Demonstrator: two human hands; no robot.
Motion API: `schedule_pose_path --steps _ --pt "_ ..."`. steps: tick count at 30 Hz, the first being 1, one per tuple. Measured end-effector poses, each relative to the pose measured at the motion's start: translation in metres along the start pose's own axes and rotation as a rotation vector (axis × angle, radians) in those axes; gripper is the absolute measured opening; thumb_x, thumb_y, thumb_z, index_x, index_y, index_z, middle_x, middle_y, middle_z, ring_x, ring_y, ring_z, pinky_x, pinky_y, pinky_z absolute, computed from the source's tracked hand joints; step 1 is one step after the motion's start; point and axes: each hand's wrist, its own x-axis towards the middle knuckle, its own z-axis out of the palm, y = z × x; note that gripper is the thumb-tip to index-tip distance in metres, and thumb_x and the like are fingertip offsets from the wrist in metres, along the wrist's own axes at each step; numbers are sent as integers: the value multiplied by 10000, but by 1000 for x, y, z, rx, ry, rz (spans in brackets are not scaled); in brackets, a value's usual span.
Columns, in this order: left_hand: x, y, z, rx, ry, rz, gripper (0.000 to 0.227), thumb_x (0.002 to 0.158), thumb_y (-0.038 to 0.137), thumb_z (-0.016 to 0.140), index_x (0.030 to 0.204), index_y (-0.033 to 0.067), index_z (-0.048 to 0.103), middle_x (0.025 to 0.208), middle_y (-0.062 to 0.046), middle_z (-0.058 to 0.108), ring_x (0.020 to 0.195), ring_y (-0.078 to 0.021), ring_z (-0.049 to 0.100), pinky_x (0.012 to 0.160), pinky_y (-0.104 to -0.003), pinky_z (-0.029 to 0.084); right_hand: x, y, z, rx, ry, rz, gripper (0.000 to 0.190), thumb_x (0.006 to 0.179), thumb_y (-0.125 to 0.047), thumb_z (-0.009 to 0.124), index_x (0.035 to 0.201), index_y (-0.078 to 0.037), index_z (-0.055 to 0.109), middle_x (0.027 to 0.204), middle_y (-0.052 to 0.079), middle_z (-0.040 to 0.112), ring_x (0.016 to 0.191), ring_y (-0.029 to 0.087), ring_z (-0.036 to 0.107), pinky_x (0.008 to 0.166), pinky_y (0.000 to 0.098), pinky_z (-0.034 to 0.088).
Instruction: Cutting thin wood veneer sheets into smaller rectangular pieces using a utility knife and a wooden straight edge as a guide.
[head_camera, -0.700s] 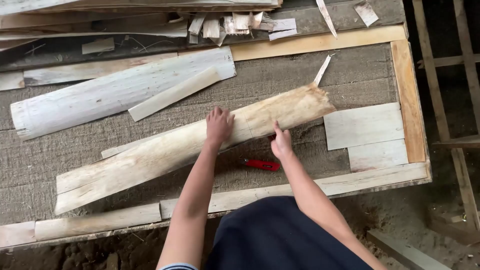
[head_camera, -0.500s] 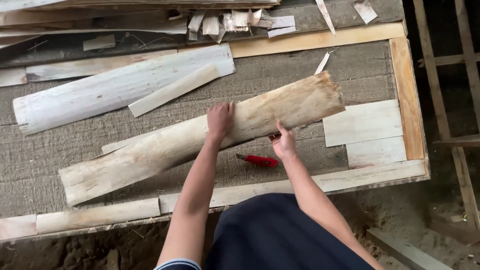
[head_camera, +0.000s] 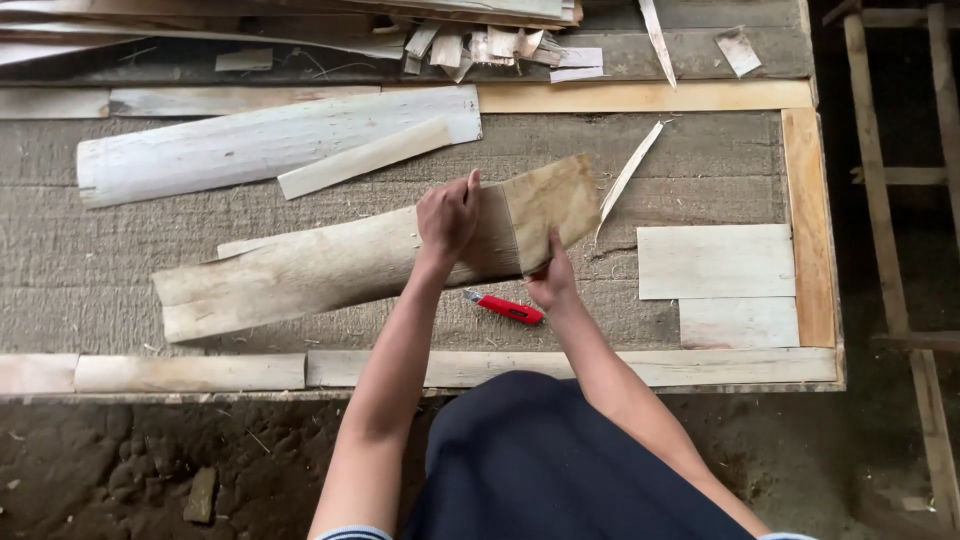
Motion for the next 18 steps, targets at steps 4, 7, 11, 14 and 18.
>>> schedule_pose_path --steps 4,7,11,14,18 --pt "-1 1 -8 24 123 85 536 1075 449 464 640 155 570 606 -134 627 649 -385 685 662 -472 542 -10 -12 4 41 -15 -11 425 993 -380 698 1285 -76 649 1311 112 705 1201 273 690 1054 434 575" --pt "-5 11 -12 134 212 139 498 1100 411 436 662 200 543 634 -34 637 698 -255 693 741 -349 463 -19 -32 4 12 -41 -228 321 974 -282 745 1242 -120 669 1250 86 734 1174 262 707 1045 452 590" --pt "-5 1 29 149 205 44 452 1104 468 409 806 167 569 803 -48 613 904 -241 622 892 -383 410 11 -41 -29 -175 -14 -676 363 906 -177 849 1199 -117 645 1112 56 731 1054 212 726 989 430 601" --pt "-4 -1 49 129 173 26 464 1106 478 388 817 153 552 819 -52 577 920 -250 595 894 -395 411 20 -33 -44 -389 5 -869 393 885 -158 877 1197 -107 643 1084 46 710 1037 164 699 951 396 597" --pt "-8 0 63 173 135 28 461 1103 495 365 828 166 535 838 -61 565 939 -257 587 885 -410 417 1 -14 -51 -790 47 -1060 465 875 -186 889 1222 -5 637 1102 131 689 1079 184 650 970 441 537"
